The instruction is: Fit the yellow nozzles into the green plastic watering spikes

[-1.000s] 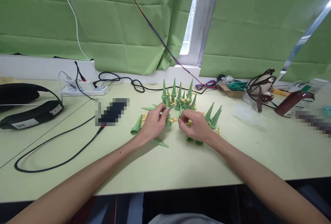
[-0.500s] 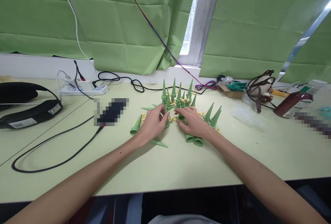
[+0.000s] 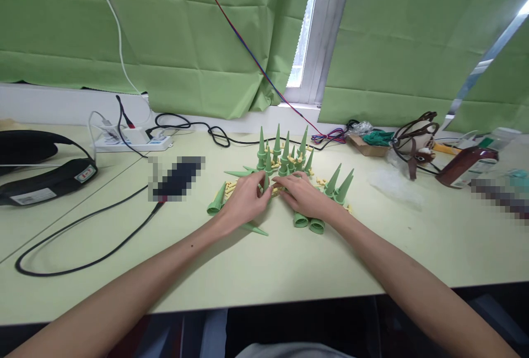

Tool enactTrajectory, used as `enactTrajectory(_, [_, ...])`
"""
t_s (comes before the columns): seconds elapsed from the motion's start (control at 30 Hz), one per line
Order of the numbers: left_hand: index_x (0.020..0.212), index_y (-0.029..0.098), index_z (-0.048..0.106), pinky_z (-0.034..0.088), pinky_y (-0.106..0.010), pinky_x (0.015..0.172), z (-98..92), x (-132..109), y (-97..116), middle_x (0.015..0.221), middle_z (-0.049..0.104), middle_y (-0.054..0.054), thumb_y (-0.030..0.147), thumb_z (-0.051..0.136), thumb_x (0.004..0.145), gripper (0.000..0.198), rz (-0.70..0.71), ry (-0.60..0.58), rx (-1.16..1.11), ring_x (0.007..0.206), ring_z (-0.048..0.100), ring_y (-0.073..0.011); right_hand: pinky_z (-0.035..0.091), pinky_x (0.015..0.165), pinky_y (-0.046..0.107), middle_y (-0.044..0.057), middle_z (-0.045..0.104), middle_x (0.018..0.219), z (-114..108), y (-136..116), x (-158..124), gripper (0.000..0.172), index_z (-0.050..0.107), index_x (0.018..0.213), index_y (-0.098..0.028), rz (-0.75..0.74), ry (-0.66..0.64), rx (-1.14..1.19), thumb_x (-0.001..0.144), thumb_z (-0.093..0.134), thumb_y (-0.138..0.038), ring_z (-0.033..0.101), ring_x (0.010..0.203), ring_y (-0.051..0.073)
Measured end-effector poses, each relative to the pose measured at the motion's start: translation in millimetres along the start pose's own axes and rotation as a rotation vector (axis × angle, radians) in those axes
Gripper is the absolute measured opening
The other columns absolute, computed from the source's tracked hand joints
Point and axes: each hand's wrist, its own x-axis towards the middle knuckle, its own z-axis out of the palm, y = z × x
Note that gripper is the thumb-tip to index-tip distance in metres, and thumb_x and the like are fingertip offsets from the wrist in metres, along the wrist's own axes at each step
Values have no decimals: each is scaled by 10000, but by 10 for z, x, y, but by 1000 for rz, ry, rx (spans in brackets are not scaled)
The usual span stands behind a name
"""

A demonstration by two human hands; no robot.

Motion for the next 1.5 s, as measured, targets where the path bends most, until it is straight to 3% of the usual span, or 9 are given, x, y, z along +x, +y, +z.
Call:
enactTrajectory(0.17, [802,210,477,399,-291,580,-7,-11,26,664,562,28,360,541,871,176,-22,38,-43,537,534,-144,300,1057,468,134,665,1186,-3,-2,-14,424,432,1359,-128,27,9,53,936,457,-115,559,1169,247])
enactTrajectory(0.33, [939,203,507,428,-283,579,-8,-28,70,929,598,-9,389,556,880,201,-28,153,-113,518,508,-90,299,1053,469,89,685,1104,-3,1,-22,440,447,1337,-159,53,33,116,904,515,-117,579,1096,242])
enactTrajectory(0.53, [964,202,505,437,-254,546,-2,-50,109,985,592,-18,396,568,889,217,-10,283,-195,518,499,-67,321,1036,466,55,697,1018,-5,5,-22,433,470,1295,-181,67,37,150,877,519,-82,610,1010,221])
enactTrajectory(0.97, [905,190,510,367,-216,458,18,-112,166,860,568,0,309,564,904,131,89,410,-265,471,432,-39,363,1017,425,23,711,1004,-34,-38,-44,530,442,1344,-212,57,34,158,851,563,-58,615,993,210])
enactTrajectory(1.17, [871,184,531,362,-219,467,45,-132,160,792,565,8,249,559,905,78,205,418,-219,474,416,-46,372,1005,422,23,733,953,-53,-58,-67,430,498,1255,-200,31,30,161,859,592,-63,637,954,209])
enactTrajectory(1.5, [815,187,558,379,-229,507,67,-151,159,652,550,28,212,545,906,96,312,432,-145,488,415,-72,440,859,368,7,731,837,-153,-133,-102,267,597,1021,-199,15,11,109,812,645,-40,636,799,203])
